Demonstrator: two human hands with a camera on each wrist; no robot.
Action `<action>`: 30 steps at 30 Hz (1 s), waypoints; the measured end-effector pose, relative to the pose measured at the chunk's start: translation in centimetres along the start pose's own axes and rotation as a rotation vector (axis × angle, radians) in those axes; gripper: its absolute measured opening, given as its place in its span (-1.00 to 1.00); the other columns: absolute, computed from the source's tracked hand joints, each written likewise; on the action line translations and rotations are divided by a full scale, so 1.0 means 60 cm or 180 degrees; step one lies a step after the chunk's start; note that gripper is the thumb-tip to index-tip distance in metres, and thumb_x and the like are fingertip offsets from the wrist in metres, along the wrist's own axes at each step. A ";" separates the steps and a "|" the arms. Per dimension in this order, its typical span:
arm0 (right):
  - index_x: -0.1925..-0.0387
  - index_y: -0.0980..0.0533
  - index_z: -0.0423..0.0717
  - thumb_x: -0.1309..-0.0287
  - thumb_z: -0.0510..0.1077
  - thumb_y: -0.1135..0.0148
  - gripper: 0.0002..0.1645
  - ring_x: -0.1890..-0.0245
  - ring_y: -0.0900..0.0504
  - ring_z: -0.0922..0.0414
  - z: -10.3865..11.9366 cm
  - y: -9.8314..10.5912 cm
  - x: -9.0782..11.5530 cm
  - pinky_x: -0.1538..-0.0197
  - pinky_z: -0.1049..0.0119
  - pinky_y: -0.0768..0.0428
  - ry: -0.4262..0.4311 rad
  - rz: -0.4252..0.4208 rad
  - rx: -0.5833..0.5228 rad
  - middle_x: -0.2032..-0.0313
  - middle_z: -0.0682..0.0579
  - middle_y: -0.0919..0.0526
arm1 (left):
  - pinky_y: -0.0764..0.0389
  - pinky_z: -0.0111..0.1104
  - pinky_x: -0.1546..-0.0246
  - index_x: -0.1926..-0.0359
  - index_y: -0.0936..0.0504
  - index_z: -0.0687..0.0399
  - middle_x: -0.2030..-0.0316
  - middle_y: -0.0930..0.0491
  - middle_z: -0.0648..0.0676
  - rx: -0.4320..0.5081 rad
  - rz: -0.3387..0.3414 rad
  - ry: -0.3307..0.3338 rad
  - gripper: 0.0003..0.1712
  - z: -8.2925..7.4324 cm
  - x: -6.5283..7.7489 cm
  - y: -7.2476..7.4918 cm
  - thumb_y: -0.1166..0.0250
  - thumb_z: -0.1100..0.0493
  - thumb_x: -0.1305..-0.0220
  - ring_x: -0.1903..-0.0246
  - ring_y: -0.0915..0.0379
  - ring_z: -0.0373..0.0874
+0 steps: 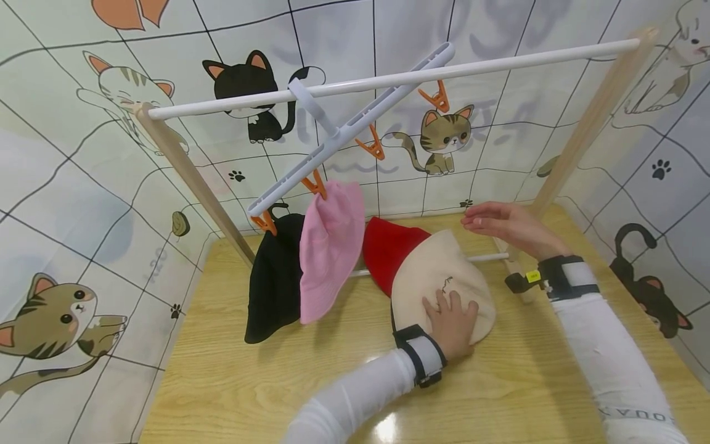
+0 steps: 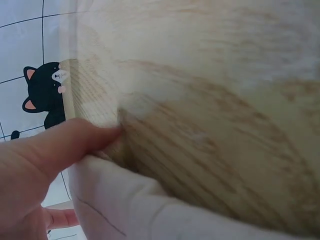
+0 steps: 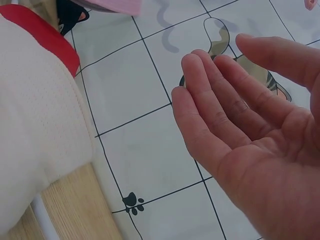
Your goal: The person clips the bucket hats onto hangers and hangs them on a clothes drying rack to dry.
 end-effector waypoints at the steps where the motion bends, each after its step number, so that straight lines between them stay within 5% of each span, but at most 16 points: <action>1: -0.21 -0.39 -0.19 -0.24 -0.02 -0.27 -0.42 -0.09 -0.56 0.10 -0.001 0.000 0.000 -0.16 0.21 -0.43 -0.0011 -0.0009 0.0000 -0.13 -0.18 -0.54 | -0.26 0.20 -0.09 -0.18 -0.34 -0.28 -0.18 -0.30 0.13 0.0000 0.0003 0.0001 -0.08 0.000 0.000 0.000 -0.53 -0.29 0.24 -0.26 -0.16 0.21; 6: -0.20 -0.39 -0.19 -0.24 -0.02 -0.27 -0.42 -0.08 -0.56 0.10 -0.006 -0.001 0.001 -0.14 0.22 -0.45 -0.0002 -0.0015 0.0026 -0.13 -0.18 -0.53 | -0.22 0.20 -0.11 -0.19 -0.33 -0.28 -0.19 -0.27 0.14 0.0133 0.0170 -0.0030 -0.17 0.006 0.000 -0.002 -0.49 -0.19 0.11 -0.28 -0.11 0.22; 12: -0.22 -0.37 -0.25 -0.28 -0.09 -0.23 -0.44 -0.12 -0.53 -0.01 -0.009 0.000 0.003 -0.06 0.33 -0.50 0.0118 0.0029 -0.0013 -0.14 -0.22 -0.51 | -0.18 0.18 -0.13 -0.23 -0.33 -0.25 -0.21 -0.24 0.15 0.0348 0.0566 -0.0161 -0.40 0.019 0.000 0.010 -0.30 -0.04 -0.18 -0.33 -0.03 0.19; 19: -0.21 -0.37 -0.23 -0.26 -0.08 -0.25 -0.44 -0.08 -0.56 0.08 -0.012 0.004 0.007 -0.07 0.32 -0.49 0.0066 -0.0024 -0.0009 -0.11 -0.14 -0.55 | -0.16 0.15 -0.15 -0.25 -0.42 -0.21 -0.29 -0.21 0.15 0.0518 0.0998 -0.0267 -0.50 0.035 0.001 0.024 -0.20 0.03 -0.29 -0.37 0.04 0.07; 30: -0.23 -0.36 -0.22 -0.26 -0.08 -0.25 -0.43 -0.10 -0.55 0.03 -0.015 0.001 0.006 -0.06 0.33 -0.50 0.0008 0.0008 -0.0072 -0.14 -0.19 -0.51 | -0.44 -0.13 0.22 -0.02 -0.54 -0.14 0.10 -0.50 -0.01 0.0897 0.1137 -0.0220 -0.72 0.073 0.003 0.066 -0.24 0.12 -0.27 0.15 -0.36 -0.14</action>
Point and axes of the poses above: each hand's wrist, its own x-axis away from the middle knuckle, its own y-axis out of the back of the hand, z = x × y, the point moved 4 cm from there along -x, towards the middle knuckle
